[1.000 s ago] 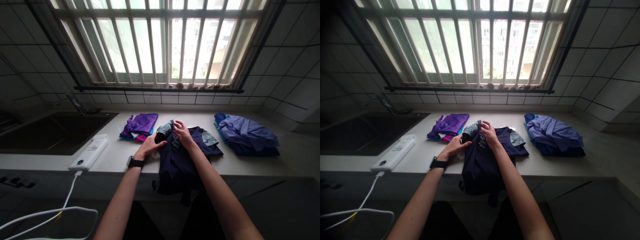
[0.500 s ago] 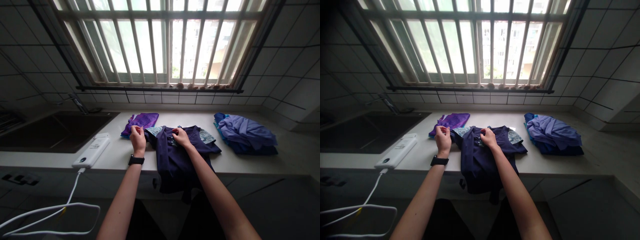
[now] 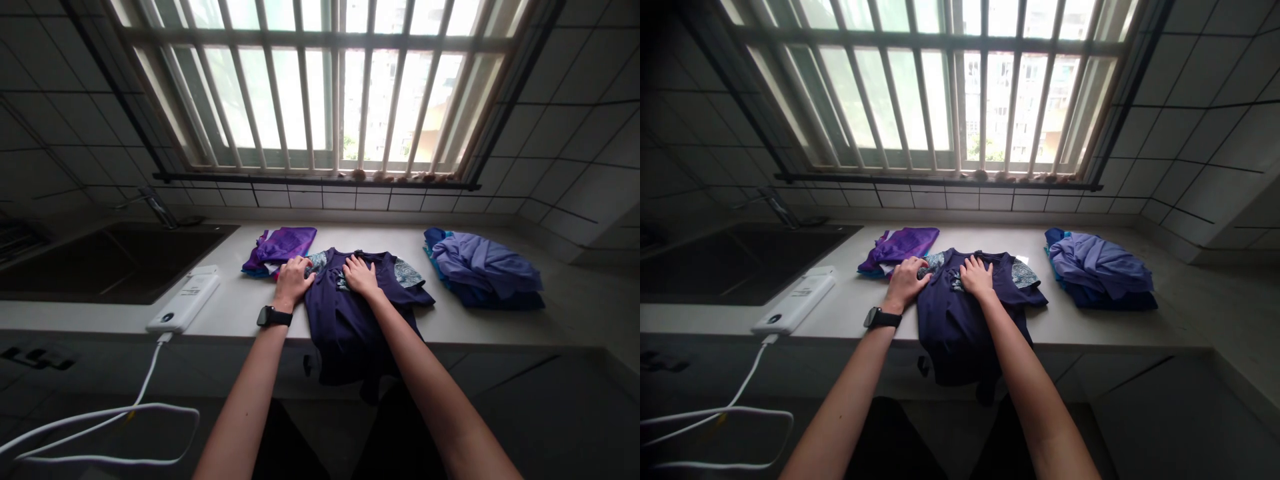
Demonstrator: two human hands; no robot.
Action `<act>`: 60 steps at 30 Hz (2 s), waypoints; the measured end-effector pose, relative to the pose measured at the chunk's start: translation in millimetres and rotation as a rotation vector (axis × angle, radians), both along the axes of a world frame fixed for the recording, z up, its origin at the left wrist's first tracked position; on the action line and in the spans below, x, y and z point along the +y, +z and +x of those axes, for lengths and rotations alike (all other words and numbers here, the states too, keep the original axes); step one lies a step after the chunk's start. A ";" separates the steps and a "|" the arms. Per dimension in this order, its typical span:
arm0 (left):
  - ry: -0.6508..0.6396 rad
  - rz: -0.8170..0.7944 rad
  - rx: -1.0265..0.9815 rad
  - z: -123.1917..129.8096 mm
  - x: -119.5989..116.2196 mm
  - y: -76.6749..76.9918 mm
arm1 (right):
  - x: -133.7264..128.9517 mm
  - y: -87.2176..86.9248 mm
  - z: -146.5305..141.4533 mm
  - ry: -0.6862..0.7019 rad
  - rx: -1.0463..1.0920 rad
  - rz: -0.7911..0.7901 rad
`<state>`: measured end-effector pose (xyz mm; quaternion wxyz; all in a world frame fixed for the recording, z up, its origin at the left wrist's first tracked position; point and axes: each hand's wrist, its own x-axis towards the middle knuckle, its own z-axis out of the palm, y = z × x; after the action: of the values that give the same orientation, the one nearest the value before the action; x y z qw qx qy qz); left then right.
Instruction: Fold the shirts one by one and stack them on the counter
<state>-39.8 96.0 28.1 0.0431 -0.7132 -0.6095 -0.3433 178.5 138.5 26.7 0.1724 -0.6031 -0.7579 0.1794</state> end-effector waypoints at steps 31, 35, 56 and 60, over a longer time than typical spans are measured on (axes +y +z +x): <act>0.291 0.322 -0.311 -6.2 1.2 3.7 | -12.7 18.9 146.1 -0.383 -0.206 0.060; 0.177 0.254 -0.169 0.3 -2.3 4.6 | -13.7 26.3 148.3 -0.413 -0.124 0.206; 0.333 0.216 -0.238 -7.0 -0.3 1.6 | -17.2 11.5 51.3 0.151 0.106 0.094; 0.276 0.186 -0.133 -1.0 0.2 4.5 | -19.2 29.5 95.7 -0.089 0.249 0.171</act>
<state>-40.8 96.2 32.6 0.1155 -0.5914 -0.6689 -0.4353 274.2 119.3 56.2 0.3235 -0.5921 -0.7159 0.1796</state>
